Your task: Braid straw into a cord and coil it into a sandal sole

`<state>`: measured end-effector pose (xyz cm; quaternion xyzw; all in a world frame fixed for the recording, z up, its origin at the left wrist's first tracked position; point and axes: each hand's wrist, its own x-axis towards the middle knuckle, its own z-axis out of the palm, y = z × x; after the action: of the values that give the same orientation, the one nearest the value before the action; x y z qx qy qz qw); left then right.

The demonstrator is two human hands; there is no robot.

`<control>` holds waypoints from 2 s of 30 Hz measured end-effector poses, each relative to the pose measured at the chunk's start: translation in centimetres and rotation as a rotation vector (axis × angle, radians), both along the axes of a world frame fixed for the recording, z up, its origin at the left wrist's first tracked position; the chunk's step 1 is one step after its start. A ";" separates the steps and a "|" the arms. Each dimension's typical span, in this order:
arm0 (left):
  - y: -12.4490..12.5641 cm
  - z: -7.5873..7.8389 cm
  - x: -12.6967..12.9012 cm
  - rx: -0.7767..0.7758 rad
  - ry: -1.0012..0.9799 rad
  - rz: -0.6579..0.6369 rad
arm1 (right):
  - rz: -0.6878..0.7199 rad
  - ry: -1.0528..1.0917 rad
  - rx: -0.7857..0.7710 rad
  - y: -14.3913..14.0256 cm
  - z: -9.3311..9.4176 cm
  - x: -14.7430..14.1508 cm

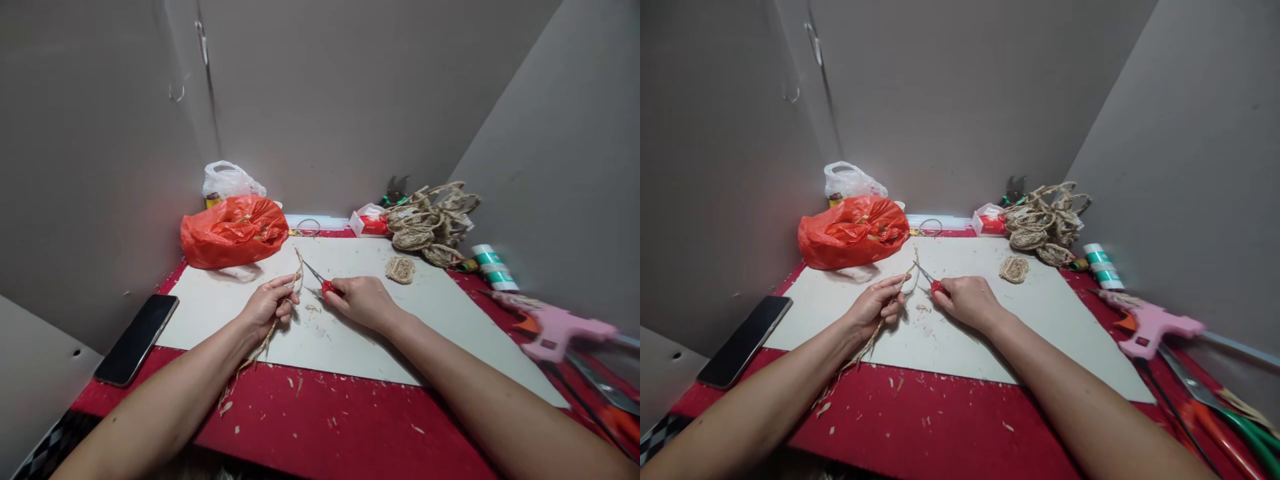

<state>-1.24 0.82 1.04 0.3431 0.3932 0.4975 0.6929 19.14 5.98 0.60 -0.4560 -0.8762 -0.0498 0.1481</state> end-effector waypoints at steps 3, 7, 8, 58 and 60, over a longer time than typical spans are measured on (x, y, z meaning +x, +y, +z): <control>0.1 0.1 -0.1 -0.015 -0.024 0.008 | -0.021 0.062 -0.013 0.0 0.2 0.0; 0.2 -0.3 -0.2 -0.022 -0.051 0.029 | 0.019 0.067 -0.010 -0.3 0.1 0.0; 0.3 -0.5 -0.2 -0.017 -0.051 0.038 | 0.032 0.062 -0.011 -0.3 0.0 0.0; 0.5 -0.2 -0.2 0.065 0.216 0.050 | 0.084 -0.028 -0.161 -0.6 1.2 -0.1; 0.5 -0.3 -0.2 0.066 0.216 0.050 | 0.078 -0.028 -0.177 -0.6 1.2 -0.1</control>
<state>-1.41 1.29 0.76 0.4077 0.4574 0.4875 0.6220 19.08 5.36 1.84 -0.4320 -0.8962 0.0272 0.0970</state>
